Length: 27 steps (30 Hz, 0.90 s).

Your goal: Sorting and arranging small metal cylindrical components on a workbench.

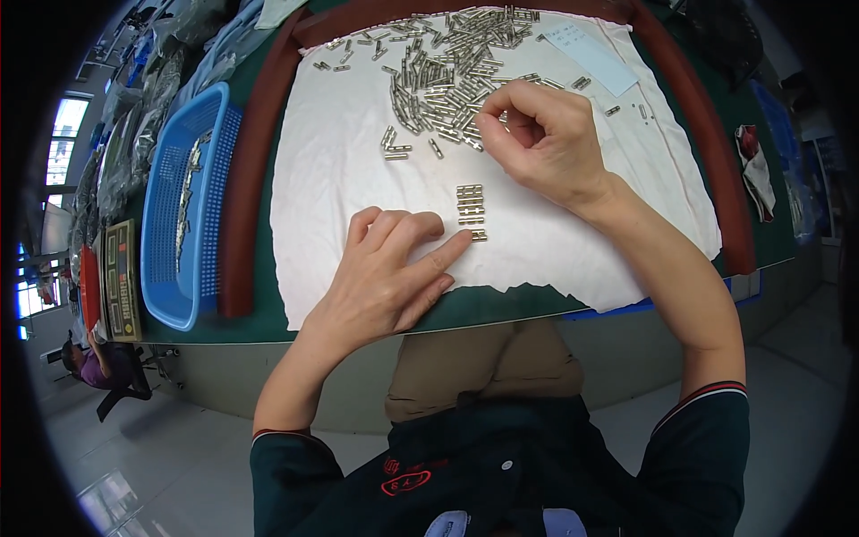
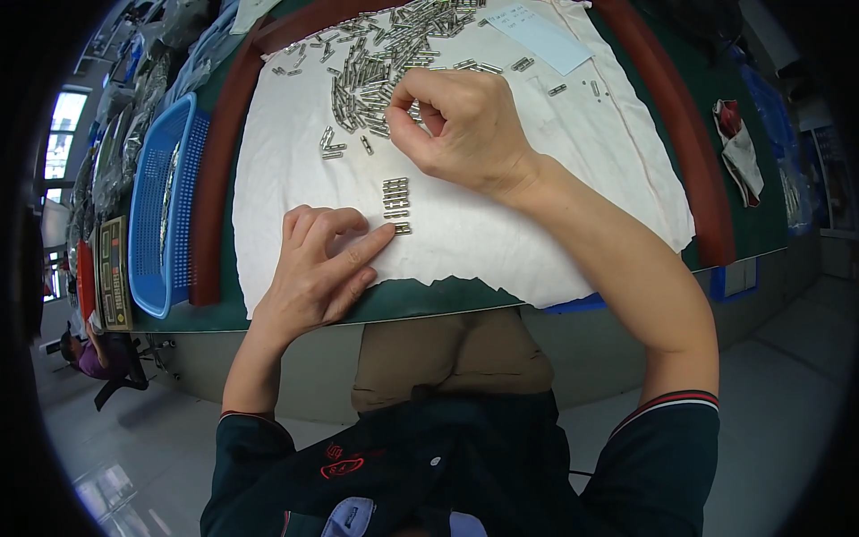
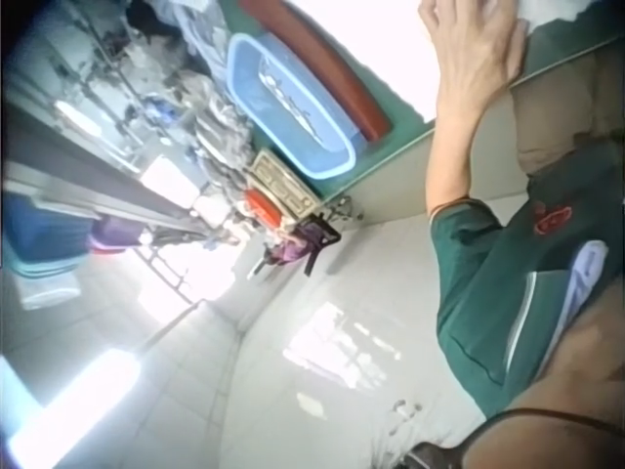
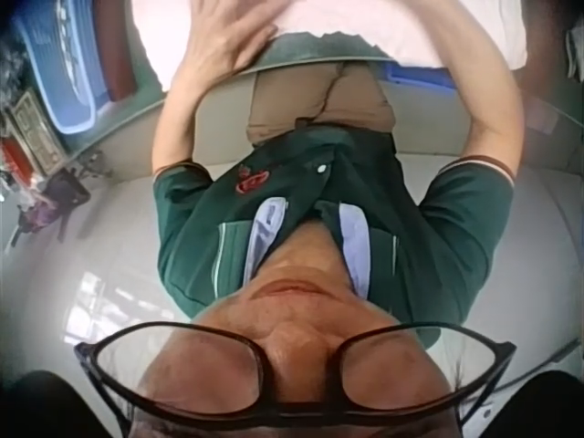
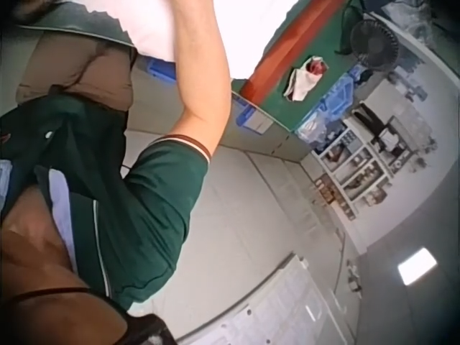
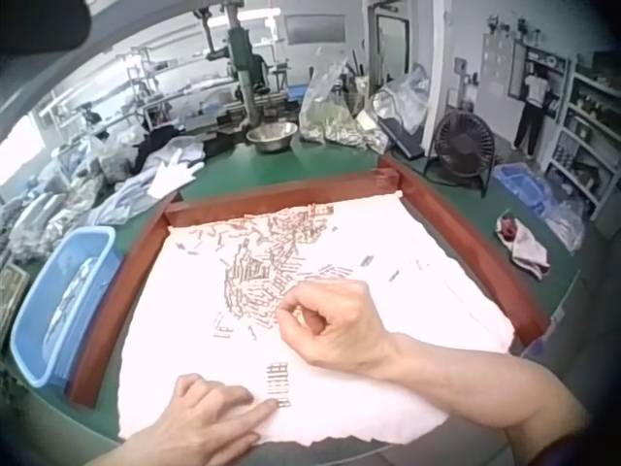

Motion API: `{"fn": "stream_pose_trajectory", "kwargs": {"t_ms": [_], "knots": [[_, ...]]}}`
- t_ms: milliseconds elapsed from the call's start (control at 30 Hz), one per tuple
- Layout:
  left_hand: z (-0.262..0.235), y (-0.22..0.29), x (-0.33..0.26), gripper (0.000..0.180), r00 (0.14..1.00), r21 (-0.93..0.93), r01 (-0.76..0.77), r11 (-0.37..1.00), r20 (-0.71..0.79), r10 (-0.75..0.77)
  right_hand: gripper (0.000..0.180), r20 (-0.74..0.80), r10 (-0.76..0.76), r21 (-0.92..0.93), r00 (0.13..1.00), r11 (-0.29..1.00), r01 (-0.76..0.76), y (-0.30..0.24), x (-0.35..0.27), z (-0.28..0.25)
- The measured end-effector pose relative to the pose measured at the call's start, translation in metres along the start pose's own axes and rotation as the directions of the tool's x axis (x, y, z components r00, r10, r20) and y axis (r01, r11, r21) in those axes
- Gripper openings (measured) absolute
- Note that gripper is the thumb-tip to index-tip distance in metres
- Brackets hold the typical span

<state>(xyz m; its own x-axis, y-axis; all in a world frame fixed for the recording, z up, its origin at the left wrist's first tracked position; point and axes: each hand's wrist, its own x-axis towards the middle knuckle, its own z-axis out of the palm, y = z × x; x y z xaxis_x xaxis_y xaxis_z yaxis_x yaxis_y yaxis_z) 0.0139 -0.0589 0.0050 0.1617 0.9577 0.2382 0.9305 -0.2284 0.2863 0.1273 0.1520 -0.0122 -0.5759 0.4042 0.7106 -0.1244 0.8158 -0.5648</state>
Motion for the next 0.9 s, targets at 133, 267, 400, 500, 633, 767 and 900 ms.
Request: {"fn": "stream_pose_trajectory", "kwargs": {"t_ms": [133, 267, 400, 500, 633, 767, 900], "knots": [[0.0002, 0.0004, -0.0003, 0.048, 0.998, -0.003, 0.043, 0.999, -0.048, -0.043, 0.008, 0.013, 0.006, -0.010, 1.000, 1.000, -0.006, -0.0002, 0.0001, -0.0011], [-0.0001, 0.0001, 0.0028, 0.061, 0.993, 0.007, 0.117, 0.993, -0.011, -0.117, 0.008, 0.019, 0.015, 0.001, 1.000, 1.000, -0.015, 0.0004, 0.0000, -0.0014], [-0.0001, 0.0017, 0.0037, 0.069, 0.988, 0.029, 0.146, 0.989, 0.054, -0.147, 0.008, 0.021, 0.015, -0.011, 1.000, 1.000, -0.015, 0.0008, 0.0001, -0.0017], [0.0009, 0.0013, 0.0033, 0.071, 0.990, 0.060, 0.129, 0.990, 0.056, -0.132, 0.008, 0.021, 0.020, -0.004, 1.000, 1.000, -0.020, 0.0005, 0.0006, -0.0016], [0.0020, -0.0002, 0.0020, 0.068, 0.992, 0.098, 0.107, 0.989, 0.061, -0.113, 0.007, 0.021, 0.015, -0.004, 1.000, 1.000, -0.015, 0.0006, 0.0008, -0.0022], [0.0026, -0.0005, 0.0018, 0.066, 0.993, 0.084, 0.105, 0.991, 0.054, -0.109, 0.007, 0.023, 0.016, -0.011, 1.000, 1.000, -0.015, 0.0011, 0.0007, -0.0026], [0.0016, -0.0014, 0.0010, 0.067, 0.994, 0.094, 0.085, 0.992, 0.065, -0.091, 0.007, 0.030, 0.023, -0.011, 0.999, 1.000, -0.023, 0.0014, 0.0003, -0.0017]]}}
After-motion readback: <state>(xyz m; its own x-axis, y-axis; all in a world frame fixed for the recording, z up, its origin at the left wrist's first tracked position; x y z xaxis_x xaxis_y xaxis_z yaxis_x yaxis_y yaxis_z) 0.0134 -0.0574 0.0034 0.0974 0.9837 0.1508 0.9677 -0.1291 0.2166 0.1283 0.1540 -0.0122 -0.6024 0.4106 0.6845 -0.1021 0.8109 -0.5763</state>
